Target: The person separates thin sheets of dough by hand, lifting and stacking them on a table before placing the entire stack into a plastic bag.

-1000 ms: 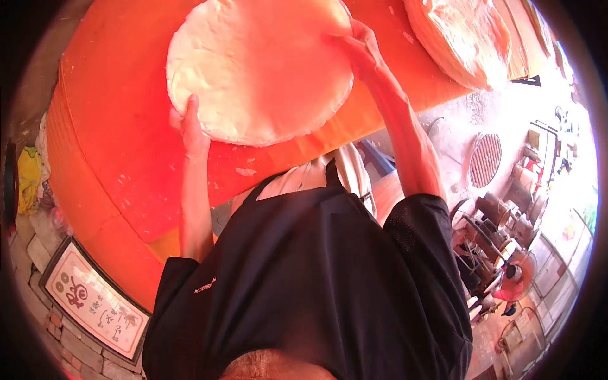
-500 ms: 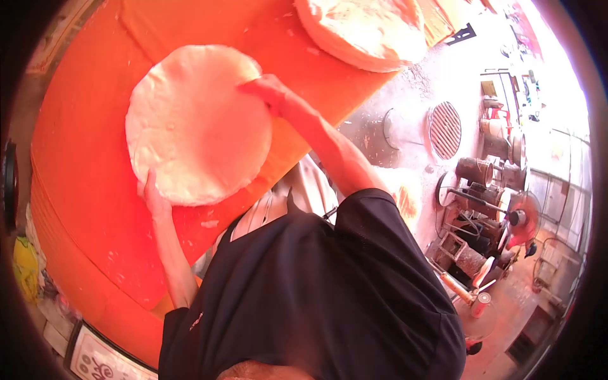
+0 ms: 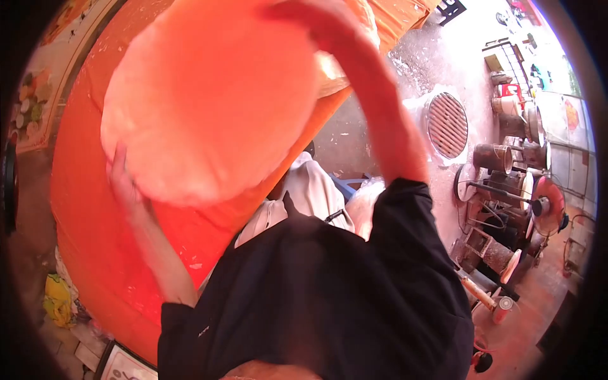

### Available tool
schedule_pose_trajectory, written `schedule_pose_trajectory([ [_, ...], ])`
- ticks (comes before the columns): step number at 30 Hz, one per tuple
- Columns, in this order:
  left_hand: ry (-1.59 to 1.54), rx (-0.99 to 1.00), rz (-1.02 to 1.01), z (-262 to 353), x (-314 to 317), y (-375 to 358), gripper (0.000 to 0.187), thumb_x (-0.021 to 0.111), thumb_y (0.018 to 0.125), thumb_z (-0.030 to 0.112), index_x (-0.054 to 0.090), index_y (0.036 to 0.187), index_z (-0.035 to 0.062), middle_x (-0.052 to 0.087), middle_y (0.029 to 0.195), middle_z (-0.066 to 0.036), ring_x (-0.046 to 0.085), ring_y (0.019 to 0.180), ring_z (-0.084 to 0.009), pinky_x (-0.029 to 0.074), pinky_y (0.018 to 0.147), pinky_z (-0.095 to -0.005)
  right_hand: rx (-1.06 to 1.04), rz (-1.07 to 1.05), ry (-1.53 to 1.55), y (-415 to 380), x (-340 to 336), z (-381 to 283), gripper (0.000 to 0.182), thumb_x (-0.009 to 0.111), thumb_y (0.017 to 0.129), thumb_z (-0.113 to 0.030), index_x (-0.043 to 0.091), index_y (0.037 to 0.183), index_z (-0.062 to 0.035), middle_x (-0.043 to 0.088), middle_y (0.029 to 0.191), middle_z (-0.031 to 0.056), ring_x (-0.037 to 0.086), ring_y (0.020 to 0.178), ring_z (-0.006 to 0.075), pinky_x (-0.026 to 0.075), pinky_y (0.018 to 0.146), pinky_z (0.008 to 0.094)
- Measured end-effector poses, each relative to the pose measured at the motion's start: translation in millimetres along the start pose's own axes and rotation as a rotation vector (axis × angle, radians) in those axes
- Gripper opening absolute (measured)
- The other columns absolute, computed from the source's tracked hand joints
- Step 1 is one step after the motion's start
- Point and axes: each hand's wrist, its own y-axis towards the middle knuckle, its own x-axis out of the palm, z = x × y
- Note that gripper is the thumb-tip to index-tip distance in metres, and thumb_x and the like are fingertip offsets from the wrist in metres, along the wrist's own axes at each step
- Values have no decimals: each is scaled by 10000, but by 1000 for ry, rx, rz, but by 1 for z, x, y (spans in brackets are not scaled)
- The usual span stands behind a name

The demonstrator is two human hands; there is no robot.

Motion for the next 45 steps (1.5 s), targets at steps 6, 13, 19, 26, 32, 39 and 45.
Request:
schedule_pose_trajectory([
  [6, 4, -14, -174, -91, 148, 81, 367, 697, 841, 84, 585, 1168, -42, 662, 1100, -116, 643, 986, -220, 536, 853, -345, -82, 153, 8, 42, -175, 53, 221, 751, 745, -151, 670, 907, -26, 645, 768, 35, 609, 602, 124, 502, 547, 263],
  [13, 45, -54, -135, -178, 171, 98, 318, 665, 843, 12, 559, 1139, -37, 634, 1096, -107, 625, 992, -207, 521, 873, -334, 309, 328, -142, 52, -209, 121, 195, 742, 741, -277, 642, 820, -130, 476, 606, -71, 422, 493, 53, 320, 450, 225],
  [19, 141, -86, -119, -169, 172, 96, 315, 654, 856, 8, 560, 1153, -40, 629, 1119, -114, 622, 1011, -211, 515, 887, -334, 108, 265, 41, 82, -232, 194, 191, 723, 747, -289, 661, 807, -118, 549, 632, -45, 469, 513, 67, 344, 436, 252],
  [26, 280, -95, -173, -164, 159, 105, 427, 711, 831, 66, 537, 1203, -54, 623, 1104, -109, 605, 996, -182, 515, 846, -321, -53, 442, -87, 100, -241, 247, 540, 745, 767, -285, 557, 1192, -9, 667, 926, 84, 651, 818, 211, 518, 713, 333],
  [32, 1205, 533, -169, -87, 212, 114, 555, 741, 814, 245, 531, 1232, -54, 636, 1126, -138, 615, 1029, -211, 521, 836, -334, -337, 427, -1073, 17, -145, 87, 652, 757, 737, -334, 522, 1262, -26, 579, 1107, 232, 533, 1062, 395, 428, 927, 479],
  [39, 1590, 1454, -639, -133, 293, 183, 564, 590, 886, 431, 541, 1341, 102, 531, 1366, -143, 447, 1305, -314, 315, 1099, -445, -390, 273, -1251, -13, -78, 147, 665, 578, 811, -610, 541, 1347, -218, 415, 1448, 190, 301, 1378, 383, 195, 1081, 638],
  [45, 1571, 1405, -622, -183, 268, 227, 608, 486, 918, 518, 515, 1371, 113, 493, 1413, -124, 403, 1343, -287, 229, 1135, -449, -370, 291, -1182, -12, -82, 164, 686, 572, 808, -611, 503, 1385, -247, 387, 1488, 151, 274, 1412, 368, 145, 1133, 597],
])
